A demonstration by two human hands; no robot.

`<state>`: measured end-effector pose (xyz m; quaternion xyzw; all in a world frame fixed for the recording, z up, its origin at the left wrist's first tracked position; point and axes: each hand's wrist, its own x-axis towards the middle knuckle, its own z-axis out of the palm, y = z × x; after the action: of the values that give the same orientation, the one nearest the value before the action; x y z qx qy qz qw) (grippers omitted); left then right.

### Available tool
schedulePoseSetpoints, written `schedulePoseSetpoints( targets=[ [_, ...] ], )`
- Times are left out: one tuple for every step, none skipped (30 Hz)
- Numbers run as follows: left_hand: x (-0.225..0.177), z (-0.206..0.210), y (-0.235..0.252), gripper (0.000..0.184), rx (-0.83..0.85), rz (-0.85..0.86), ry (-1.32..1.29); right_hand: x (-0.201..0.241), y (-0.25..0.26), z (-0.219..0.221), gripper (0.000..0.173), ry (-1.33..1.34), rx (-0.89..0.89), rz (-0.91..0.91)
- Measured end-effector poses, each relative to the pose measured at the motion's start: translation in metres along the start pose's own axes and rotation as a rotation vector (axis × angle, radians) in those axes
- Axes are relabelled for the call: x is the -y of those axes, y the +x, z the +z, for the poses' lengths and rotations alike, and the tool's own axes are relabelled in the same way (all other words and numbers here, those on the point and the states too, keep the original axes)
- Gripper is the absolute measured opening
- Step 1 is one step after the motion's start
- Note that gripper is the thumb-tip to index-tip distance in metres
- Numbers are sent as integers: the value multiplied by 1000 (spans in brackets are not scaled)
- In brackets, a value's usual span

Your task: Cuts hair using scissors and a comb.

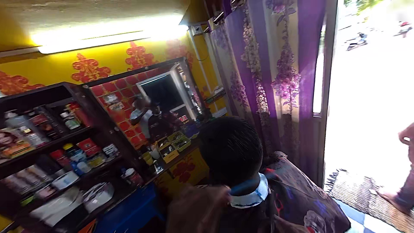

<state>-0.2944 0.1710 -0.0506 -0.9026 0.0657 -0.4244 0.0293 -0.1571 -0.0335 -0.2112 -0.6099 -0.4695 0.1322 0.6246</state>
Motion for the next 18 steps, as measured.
schedulePoseSetpoints(
  targets=[
    [17,-12,8,21,-53,-31,-31,2,-2,2,25,-37,-56,-44],
    [34,-21,17,23,-90,-53,-63,6,-7,1,25,-73,-73,-64],
    [49,-26,24,26,-111,-56,-93,9,-12,2,26,-108,-110,-59],
    [59,-28,30,28,-104,-43,-115,12,-17,6,27,-144,-160,-35],
    [65,-27,35,28,-85,-11,-126,13,-22,11,27,-178,-212,-5],
    [67,-25,39,29,-59,34,-118,16,-25,15,26,-206,-257,18],
    [68,-24,41,29,-32,80,-99,18,-29,18,26,-237,-296,34],
    [68,-23,42,29,-5,121,-89,20,-33,19,27,-259,-333,39],
    [67,-21,41,30,21,158,-81,19,-36,18,28,-288,-361,52],
    [67,-20,41,31,50,189,-71,18,-38,15,29,-322,-386,73],
    [67,-18,39,32,78,216,-61,16,-39,11,30,-354,-408,92],
    [68,-16,38,32,104,241,-56,16,-39,4,31,-400,-425,111],
    [71,-15,36,33,137,267,-51,15,-38,-4,31,-448,-435,128],
    [75,-15,34,32,170,292,-45,13,-36,-12,34,-501,-441,144],
    [81,-17,35,32,203,312,-44,14,-33,-21,38,-571,-443,157],
    [89,-19,36,31,229,327,-51,17,-29,-28,39,-655,-451,165],
    [97,-23,39,30,248,343,-52,23,-24,-34,32,-759,-485,148],
    [103,-26,42,30,254,359,-56,30,-17,-36,24,-878,-542,82]
  ],
)
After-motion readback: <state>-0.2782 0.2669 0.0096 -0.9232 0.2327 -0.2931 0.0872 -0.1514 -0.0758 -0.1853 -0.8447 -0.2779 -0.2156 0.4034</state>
